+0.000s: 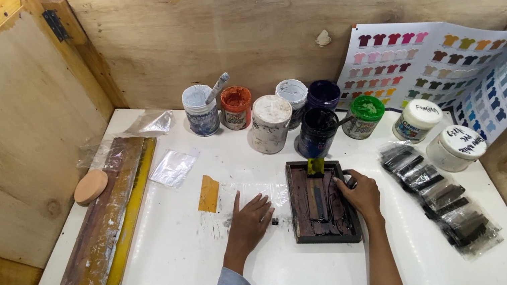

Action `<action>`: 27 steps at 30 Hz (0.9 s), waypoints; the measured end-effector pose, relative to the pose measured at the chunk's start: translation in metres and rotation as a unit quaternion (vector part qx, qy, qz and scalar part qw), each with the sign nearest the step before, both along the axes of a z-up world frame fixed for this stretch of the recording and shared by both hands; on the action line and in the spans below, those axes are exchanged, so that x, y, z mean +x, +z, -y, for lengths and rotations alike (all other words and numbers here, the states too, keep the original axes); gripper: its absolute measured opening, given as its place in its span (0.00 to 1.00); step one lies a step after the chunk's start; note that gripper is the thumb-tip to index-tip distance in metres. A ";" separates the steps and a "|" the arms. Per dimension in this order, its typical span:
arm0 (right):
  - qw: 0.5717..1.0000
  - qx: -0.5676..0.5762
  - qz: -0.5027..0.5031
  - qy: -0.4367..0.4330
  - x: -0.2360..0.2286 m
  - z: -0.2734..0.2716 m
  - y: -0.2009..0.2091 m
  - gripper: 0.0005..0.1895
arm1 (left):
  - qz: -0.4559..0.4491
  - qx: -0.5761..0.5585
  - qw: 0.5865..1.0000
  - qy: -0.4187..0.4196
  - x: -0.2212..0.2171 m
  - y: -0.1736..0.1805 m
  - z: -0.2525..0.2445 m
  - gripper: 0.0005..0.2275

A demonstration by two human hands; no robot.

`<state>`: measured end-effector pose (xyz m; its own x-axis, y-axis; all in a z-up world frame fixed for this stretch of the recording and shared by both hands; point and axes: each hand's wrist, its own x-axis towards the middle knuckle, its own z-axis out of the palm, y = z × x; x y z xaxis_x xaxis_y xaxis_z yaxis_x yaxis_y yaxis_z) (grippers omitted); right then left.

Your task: The person uses a squeegee to spread dark ink across a printing block. They then press a plastic sheet onto the inked block to transfer the design and lift it to reveal the print. The person repeats this process, adding more ink to the block and printing onto additional sheets.

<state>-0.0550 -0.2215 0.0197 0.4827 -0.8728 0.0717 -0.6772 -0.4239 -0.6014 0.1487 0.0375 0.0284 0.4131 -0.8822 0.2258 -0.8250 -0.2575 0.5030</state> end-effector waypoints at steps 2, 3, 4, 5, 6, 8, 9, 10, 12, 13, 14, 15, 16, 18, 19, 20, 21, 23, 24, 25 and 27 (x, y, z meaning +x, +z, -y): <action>1.000 -0.005 0.001 0.005 -0.001 0.001 -0.002 0.24 | -0.008 0.000 1.000 0.007 -0.001 0.003 -0.001 0.14; 1.000 -0.005 0.000 0.006 0.000 0.001 -0.002 0.24 | -0.008 0.000 1.000 0.007 -0.001 0.001 -0.001 0.14; 1.000 -0.003 0.004 0.005 0.001 0.000 -0.001 0.23 | -0.008 0.005 1.000 0.005 0.000 0.000 -0.001 0.15; 1.000 -0.002 0.008 0.004 0.002 0.000 -0.001 0.22 | -0.008 0.009 1.000 0.003 0.001 -0.001 -0.001 0.15; 1.000 -0.002 0.008 0.003 0.003 -0.001 0.000 0.22 | -0.007 0.009 1.000 0.002 0.001 -0.001 -0.001 0.15; 1.000 -0.003 0.012 0.012 0.004 -0.003 0.003 0.21 | -0.021 0.007 1.000 0.006 0.001 -0.002 -0.001 0.15; 1.000 -0.004 0.012 0.012 0.004 -0.002 0.001 0.21 | -0.020 0.007 1.000 0.006 0.001 -0.001 0.000 0.15; 1.000 -0.006 0.013 0.013 0.004 -0.001 0.000 0.21 | -0.023 0.008 1.000 0.008 0.001 -0.001 0.000 0.15; 1.000 -0.008 0.014 0.013 0.004 0.001 -0.004 0.20 | -0.026 0.009 1.000 0.009 0.001 -0.002 0.000 0.15; 1.000 -0.009 0.015 0.016 0.004 0.002 -0.007 0.20 | -0.027 0.009 1.000 0.010 0.001 -0.002 0.001 0.16; 1.000 -0.010 0.015 0.019 0.004 0.004 -0.010 0.19 | -0.029 0.009 0.999 0.011 0.002 -0.003 0.000 0.16; 1.000 -0.009 0.015 0.018 0.003 0.003 -0.011 0.19 | -0.029 0.010 0.999 0.011 0.000 -0.002 0.000 0.16; 1.000 -0.010 0.010 0.016 0.004 0.003 -0.012 0.19 | -0.033 0.008 0.999 0.016 0.000 -0.001 0.000 0.16; 1.000 -0.011 0.004 0.014 0.006 0.003 -0.013 0.18 | -0.037 0.005 0.999 0.022 -0.001 -0.001 0.000 0.16; 1.000 -0.009 0.008 0.017 0.006 0.003 -0.013 0.18 | -0.035 0.006 0.999 0.023 0.000 -0.001 0.000 0.16; 1.000 -0.007 0.012 0.019 0.006 0.003 -0.013 0.18 | -0.032 0.008 0.999 0.023 0.000 -0.001 0.000 0.16; 1.000 -0.007 0.012 0.019 0.006 0.004 -0.014 0.18 | -0.032 0.008 0.999 0.022 0.001 -0.003 0.000 0.16; 1.000 -0.009 0.012 0.020 0.007 0.005 -0.016 0.18 | -0.032 0.005 0.999 0.014 0.003 -0.007 0.000 0.17; 1.000 -0.009 0.013 0.020 0.006 0.006 -0.018 0.18 | -0.031 0.005 0.999 0.013 0.003 -0.006 0.000 0.17; 1.000 -0.010 0.013 0.021 0.006 0.007 -0.020 0.18 | -0.032 0.005 0.999 0.017 0.002 -0.006 0.000 0.17; 1.000 -0.011 0.014 0.022 0.005 0.010 -0.025 0.18 | -0.033 0.006 0.999 0.020 0.002 -0.008 0.000 0.17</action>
<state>-0.0498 -0.2315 -0.0056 0.5176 -0.8492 0.1049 -0.6415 -0.4663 -0.6091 0.1511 0.0374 0.0200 0.4616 -0.8673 0.1861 -0.7789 -0.2959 0.5530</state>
